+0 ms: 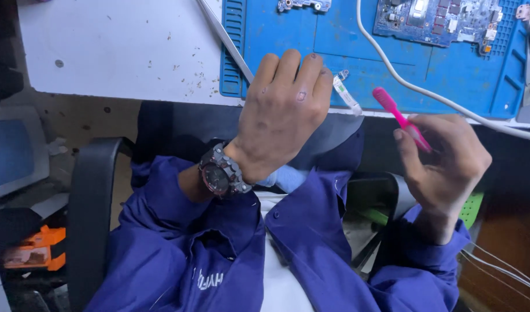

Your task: Cleaning a small electronic component with a toothbrush and liquid at a repair station

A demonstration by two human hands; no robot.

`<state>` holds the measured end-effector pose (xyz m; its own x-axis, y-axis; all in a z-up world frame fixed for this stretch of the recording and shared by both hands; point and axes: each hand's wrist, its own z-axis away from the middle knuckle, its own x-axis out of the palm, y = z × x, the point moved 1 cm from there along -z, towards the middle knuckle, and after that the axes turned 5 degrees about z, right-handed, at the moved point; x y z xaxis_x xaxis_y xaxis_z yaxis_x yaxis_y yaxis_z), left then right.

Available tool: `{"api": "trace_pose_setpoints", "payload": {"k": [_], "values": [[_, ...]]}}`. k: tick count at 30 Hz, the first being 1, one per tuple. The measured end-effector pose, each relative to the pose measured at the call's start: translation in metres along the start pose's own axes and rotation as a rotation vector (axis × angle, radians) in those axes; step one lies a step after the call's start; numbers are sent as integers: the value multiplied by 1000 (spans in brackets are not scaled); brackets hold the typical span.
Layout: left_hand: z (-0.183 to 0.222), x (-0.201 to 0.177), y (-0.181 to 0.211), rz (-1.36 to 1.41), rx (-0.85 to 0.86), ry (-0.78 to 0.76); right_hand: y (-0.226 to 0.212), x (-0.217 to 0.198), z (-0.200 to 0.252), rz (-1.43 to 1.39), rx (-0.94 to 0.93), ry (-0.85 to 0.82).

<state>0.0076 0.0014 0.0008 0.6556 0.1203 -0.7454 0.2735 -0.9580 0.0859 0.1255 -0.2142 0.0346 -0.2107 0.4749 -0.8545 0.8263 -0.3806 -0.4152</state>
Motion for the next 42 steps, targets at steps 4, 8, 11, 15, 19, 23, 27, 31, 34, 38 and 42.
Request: {"api": "trace_pose_setpoints", "payload": {"k": [4, 8, 11, 15, 19, 23, 27, 31, 34, 38, 42], "values": [[-2, 2, -5, 27, 61, -27, 1, 2, -6, 58, -115, 10], [-1, 2, -10, 152, 97, 46, 5, 3, -16, 194, -276, 4], [4, -8, -9, 165, 85, 83, 10, 8, -22, 155, -348, -39], [16, -8, -8, 227, 51, 86, 11, 14, -26, 201, -416, -33], [24, -5, -9, 197, 101, 88, 14, 20, -30, 263, -444, 37], [27, -1, -12, 227, 140, 99, 18, 17, -37, 342, -426, 103], [30, 1, -13, 248, 150, 100, 25, 21, -40, 227, -396, -15], [33, 3, -14, 247, 184, 75, 27, 19, -41, 289, -416, 26], [33, 4, -15, 260, 198, 70, 29, 20, -41, 264, -380, 13], [37, 5, -15, 248, 229, 18, 32, 17, -39, 149, -377, -22], [39, 9, -15, 265, 227, 39, 31, 19, -37, 262, -353, 29]]}}
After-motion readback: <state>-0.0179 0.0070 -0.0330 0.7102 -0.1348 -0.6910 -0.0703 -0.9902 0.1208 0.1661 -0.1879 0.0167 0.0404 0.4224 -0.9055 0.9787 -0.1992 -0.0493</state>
